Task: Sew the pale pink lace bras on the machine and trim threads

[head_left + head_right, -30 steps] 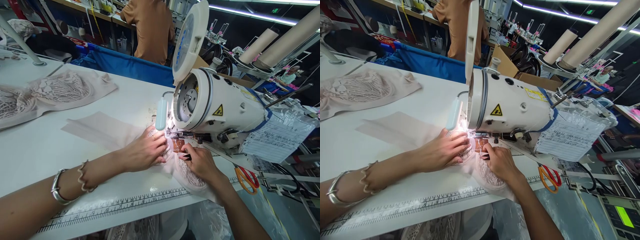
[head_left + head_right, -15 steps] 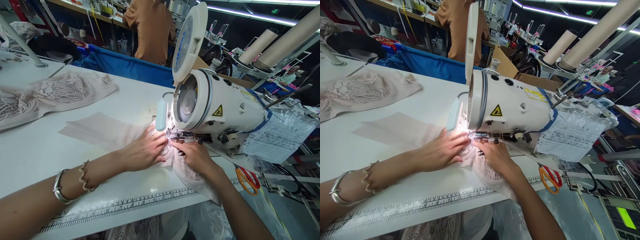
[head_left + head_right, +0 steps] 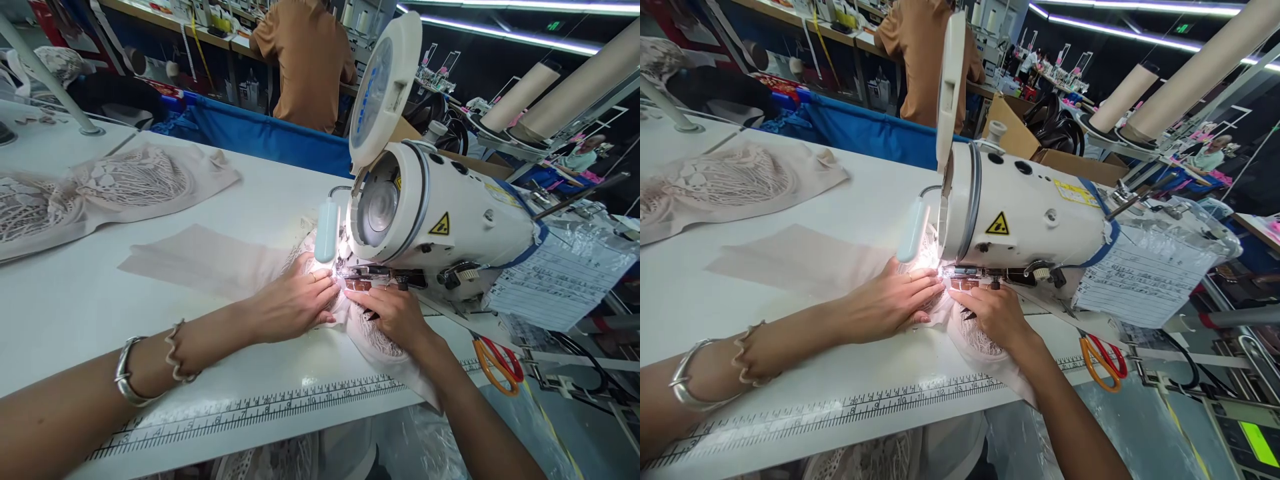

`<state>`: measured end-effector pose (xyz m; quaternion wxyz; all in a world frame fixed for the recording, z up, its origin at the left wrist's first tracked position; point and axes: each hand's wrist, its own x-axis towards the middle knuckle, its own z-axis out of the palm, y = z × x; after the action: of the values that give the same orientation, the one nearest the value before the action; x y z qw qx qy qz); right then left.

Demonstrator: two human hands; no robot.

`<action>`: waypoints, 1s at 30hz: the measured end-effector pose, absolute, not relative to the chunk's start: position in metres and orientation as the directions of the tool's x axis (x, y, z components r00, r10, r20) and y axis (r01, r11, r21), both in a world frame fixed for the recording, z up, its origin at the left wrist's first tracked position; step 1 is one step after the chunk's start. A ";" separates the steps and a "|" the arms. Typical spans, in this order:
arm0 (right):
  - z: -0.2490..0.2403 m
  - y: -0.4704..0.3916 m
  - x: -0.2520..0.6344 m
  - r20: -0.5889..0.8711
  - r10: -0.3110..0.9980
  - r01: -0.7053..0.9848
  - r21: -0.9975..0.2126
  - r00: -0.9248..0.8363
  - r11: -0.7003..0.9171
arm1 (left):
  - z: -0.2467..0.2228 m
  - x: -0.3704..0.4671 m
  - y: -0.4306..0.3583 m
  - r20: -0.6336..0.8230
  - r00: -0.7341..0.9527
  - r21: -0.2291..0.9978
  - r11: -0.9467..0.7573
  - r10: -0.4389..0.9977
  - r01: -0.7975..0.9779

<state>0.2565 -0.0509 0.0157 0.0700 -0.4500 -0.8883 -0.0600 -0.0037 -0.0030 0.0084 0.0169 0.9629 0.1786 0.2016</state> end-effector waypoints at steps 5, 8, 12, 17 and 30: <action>0.018 -0.046 0.252 0.175 0.815 0.832 0.054 -0.553 0.553 | 0.007 -0.006 0.001 0.392 0.849 0.048 -0.929 0.356 0.367; 0.021 -0.042 0.247 0.140 0.845 0.855 0.029 -0.516 0.517 | 0.006 -0.007 0.004 0.397 0.838 0.042 -0.920 0.373 0.389; 0.023 -0.037 0.243 0.066 0.883 0.883 -0.032 -0.465 0.468 | 0.004 -0.005 0.002 0.376 0.829 0.007 -0.896 0.414 0.444; 0.028 -0.038 0.241 -0.017 0.908 0.908 -0.012 -0.418 0.418 | -0.002 -0.001 -0.005 0.416 0.839 -0.003 -0.922 0.351 0.387; 0.030 -0.041 0.241 0.006 0.909 0.909 -0.027 -0.416 0.416 | -0.007 -0.003 0.007 0.456 0.799 0.076 -0.912 0.392 0.403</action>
<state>0.2412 -0.0410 0.0300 0.0100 -0.5403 -0.8413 0.0097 -0.0034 0.0065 -0.0066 -0.0123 0.9484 0.2095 0.2377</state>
